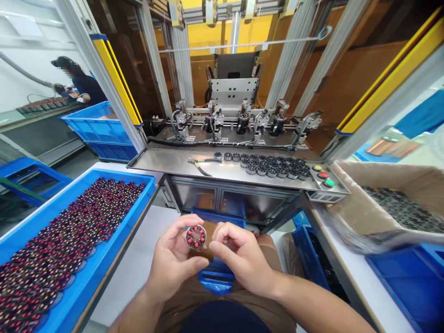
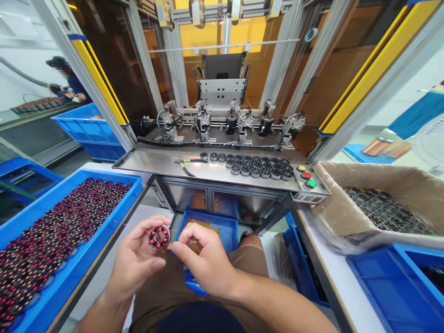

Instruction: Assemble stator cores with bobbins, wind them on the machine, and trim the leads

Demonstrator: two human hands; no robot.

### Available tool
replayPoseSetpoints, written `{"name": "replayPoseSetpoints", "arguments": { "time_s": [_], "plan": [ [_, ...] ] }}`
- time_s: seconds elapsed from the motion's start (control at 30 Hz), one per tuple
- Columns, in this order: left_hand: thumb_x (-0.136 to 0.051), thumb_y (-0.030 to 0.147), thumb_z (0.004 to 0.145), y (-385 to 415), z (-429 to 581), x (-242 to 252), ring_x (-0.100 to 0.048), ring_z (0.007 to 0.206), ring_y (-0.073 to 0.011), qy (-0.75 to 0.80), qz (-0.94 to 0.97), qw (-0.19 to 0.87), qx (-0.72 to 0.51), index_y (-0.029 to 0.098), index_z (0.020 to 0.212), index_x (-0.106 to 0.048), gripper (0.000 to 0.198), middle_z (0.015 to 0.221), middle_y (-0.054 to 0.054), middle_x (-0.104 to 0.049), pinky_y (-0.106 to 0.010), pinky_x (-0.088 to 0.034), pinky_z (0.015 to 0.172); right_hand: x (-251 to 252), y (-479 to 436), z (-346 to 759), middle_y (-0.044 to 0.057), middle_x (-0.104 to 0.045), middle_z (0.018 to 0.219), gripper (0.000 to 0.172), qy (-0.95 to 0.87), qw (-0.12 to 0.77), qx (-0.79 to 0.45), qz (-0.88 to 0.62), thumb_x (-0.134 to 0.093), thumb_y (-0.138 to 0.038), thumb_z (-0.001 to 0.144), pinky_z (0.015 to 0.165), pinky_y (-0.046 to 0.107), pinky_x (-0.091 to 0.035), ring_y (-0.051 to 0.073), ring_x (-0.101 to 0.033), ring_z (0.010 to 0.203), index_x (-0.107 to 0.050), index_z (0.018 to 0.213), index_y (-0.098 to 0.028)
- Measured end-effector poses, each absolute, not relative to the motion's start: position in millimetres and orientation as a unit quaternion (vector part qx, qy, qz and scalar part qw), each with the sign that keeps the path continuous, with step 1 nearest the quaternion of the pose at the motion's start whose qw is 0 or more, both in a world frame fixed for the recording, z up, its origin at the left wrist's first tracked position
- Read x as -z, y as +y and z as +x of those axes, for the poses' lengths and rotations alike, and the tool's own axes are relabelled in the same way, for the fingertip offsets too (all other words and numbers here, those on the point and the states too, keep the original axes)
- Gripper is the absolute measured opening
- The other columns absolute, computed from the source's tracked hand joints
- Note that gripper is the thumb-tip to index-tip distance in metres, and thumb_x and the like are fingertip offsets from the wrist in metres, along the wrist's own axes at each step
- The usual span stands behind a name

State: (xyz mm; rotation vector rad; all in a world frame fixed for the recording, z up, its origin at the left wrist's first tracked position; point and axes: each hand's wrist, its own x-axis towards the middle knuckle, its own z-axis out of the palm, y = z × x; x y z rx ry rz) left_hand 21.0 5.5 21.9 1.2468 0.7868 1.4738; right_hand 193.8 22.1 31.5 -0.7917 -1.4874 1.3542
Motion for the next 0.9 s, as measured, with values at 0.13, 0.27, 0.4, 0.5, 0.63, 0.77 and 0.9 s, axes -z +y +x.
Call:
{"name": "replayPoseSetpoints", "arguments": {
  "time_s": [0.13, 0.27, 0.4, 0.5, 0.63, 0.77, 0.9],
  "plan": [
    [-0.077, 0.007, 0.074, 1.5, 22.3, -19.7, -0.065, 0.106, -0.0202, 0.376, 0.616, 0.325, -0.611, 0.024, 0.108, -0.070, 0.039, 0.109, -0.008, -0.067, -0.025, -0.057, 0.085, -29.8, 24.5, 194.7, 0.000, -0.055, 0.076, 0.029, -0.616, 0.479, -0.546, -0.304, -0.069, -0.042, 0.087, 0.067, 0.027, -0.042, 0.013, -0.050, 0.071, -0.054, 0.078, -0.019],
    [-0.077, 0.001, 0.069, -3.6, 19.9, -15.0, -0.068, 0.103, -0.0225, 0.375, 0.662, 0.243, -0.602, 0.024, 0.118, -0.066, 0.055, 0.110, -0.009, -0.071, -0.031, -0.058, 0.089, -33.4, 26.7, 190.8, 0.002, -0.054, 0.084, 0.028, -0.628, 0.478, -0.558, -0.256, -0.069, -0.043, 0.087, 0.076, 0.030, -0.043, 0.015, -0.051, 0.079, -0.055, 0.084, -0.019],
    [-0.077, -0.001, 0.068, -5.0, 19.1, -12.2, -0.070, 0.104, -0.0228, 0.370, 0.638, 0.267, -0.620, 0.023, 0.114, -0.067, 0.053, 0.109, -0.008, -0.074, -0.032, -0.059, 0.090, -29.3, 24.0, 182.6, 0.000, -0.051, 0.079, 0.029, -0.574, 0.490, -0.599, -0.267, -0.057, -0.043, 0.096, 0.073, 0.029, -0.041, 0.014, -0.047, 0.075, -0.050, 0.080, -0.020],
    [-0.076, 0.000, 0.070, -4.1, 18.3, -11.9, -0.071, 0.104, -0.0224, 0.368, 0.609, 0.302, -0.635, 0.023, 0.112, -0.069, 0.048, 0.111, -0.008, -0.074, -0.030, -0.060, 0.088, -21.3, 20.0, 178.0, 0.000, -0.050, 0.078, 0.031, -0.546, 0.506, -0.596, -0.302, -0.050, -0.043, 0.099, 0.074, 0.029, -0.041, 0.014, -0.047, 0.075, -0.049, 0.079, -0.020],
    [-0.076, 0.001, 0.070, -1.5, 20.3, -12.5, -0.072, 0.101, -0.0222, 0.372, 0.618, 0.276, -0.635, 0.025, 0.113, -0.069, 0.050, 0.109, -0.008, -0.075, -0.029, -0.060, 0.087, -16.7, 17.9, 178.2, 0.002, -0.050, 0.082, 0.027, -0.567, 0.513, -0.573, -0.294, -0.050, -0.040, 0.099, 0.074, 0.028, -0.043, 0.015, -0.049, 0.077, -0.049, 0.081, -0.021],
    [-0.076, 0.004, 0.067, 8.0, 25.1, -15.1, -0.074, 0.091, -0.0229, 0.324, 0.669, 0.203, -0.637, 0.026, 0.115, -0.066, 0.054, 0.103, -0.008, -0.076, -0.031, -0.062, 0.081, -19.1, 23.1, 180.3, 0.005, -0.053, 0.093, 0.020, -0.623, 0.545, -0.490, -0.273, -0.066, -0.040, 0.089, 0.079, 0.030, -0.047, 0.020, -0.054, 0.088, -0.056, 0.093, -0.023],
    [-0.075, 0.004, 0.063, 10.5, 26.3, -21.1, -0.075, 0.087, -0.0240, 0.316, 0.686, 0.158, -0.636, 0.026, 0.116, -0.064, 0.058, 0.100, -0.008, -0.077, -0.033, -0.062, 0.079, -19.6, 24.5, 179.3, 0.004, -0.053, 0.084, 0.022, -0.610, 0.532, -0.503, -0.303, -0.059, -0.038, 0.094, 0.075, 0.028, -0.047, 0.018, -0.053, 0.080, -0.057, 0.079, -0.022]
  ]
}}
